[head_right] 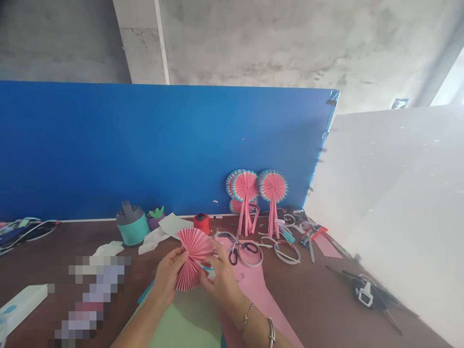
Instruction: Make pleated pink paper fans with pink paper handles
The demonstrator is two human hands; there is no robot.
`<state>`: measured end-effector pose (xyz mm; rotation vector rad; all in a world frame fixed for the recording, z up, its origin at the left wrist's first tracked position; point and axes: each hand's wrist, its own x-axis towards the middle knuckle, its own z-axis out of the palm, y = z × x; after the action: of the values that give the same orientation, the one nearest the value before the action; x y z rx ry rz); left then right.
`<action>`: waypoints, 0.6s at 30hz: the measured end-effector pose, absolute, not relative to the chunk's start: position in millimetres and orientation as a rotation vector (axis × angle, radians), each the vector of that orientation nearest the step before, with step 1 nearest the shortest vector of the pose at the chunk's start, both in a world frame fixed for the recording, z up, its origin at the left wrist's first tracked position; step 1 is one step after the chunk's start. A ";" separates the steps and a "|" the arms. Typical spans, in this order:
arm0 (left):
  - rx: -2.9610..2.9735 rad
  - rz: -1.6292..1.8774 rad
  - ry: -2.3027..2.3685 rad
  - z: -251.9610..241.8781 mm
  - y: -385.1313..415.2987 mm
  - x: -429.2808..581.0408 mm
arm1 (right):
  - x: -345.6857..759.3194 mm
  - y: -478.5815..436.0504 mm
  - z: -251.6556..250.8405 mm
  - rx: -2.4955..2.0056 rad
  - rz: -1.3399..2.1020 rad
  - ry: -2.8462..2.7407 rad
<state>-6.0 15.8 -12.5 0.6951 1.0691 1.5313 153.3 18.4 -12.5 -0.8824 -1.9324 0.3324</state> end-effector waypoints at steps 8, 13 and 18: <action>0.730 1.530 1.078 -15.3 15.4 -7.7 | 154.4 19.2 -14.2 -0.862 0.306 -1.943; 0.723 1.538 1.067 -14.9 15.4 -8.0 | 156.7 22.1 -18.6 -0.855 0.239 -1.986; 0.724 1.550 1.121 -12.9 14.2 -6.4 | 157.3 22.6 -22.0 -0.863 0.218 -2.014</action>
<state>-6.4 14.2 -12.9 0.7236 1.1214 1.5499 157.3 22.6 -22.0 -0.8629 -2.0142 0.2184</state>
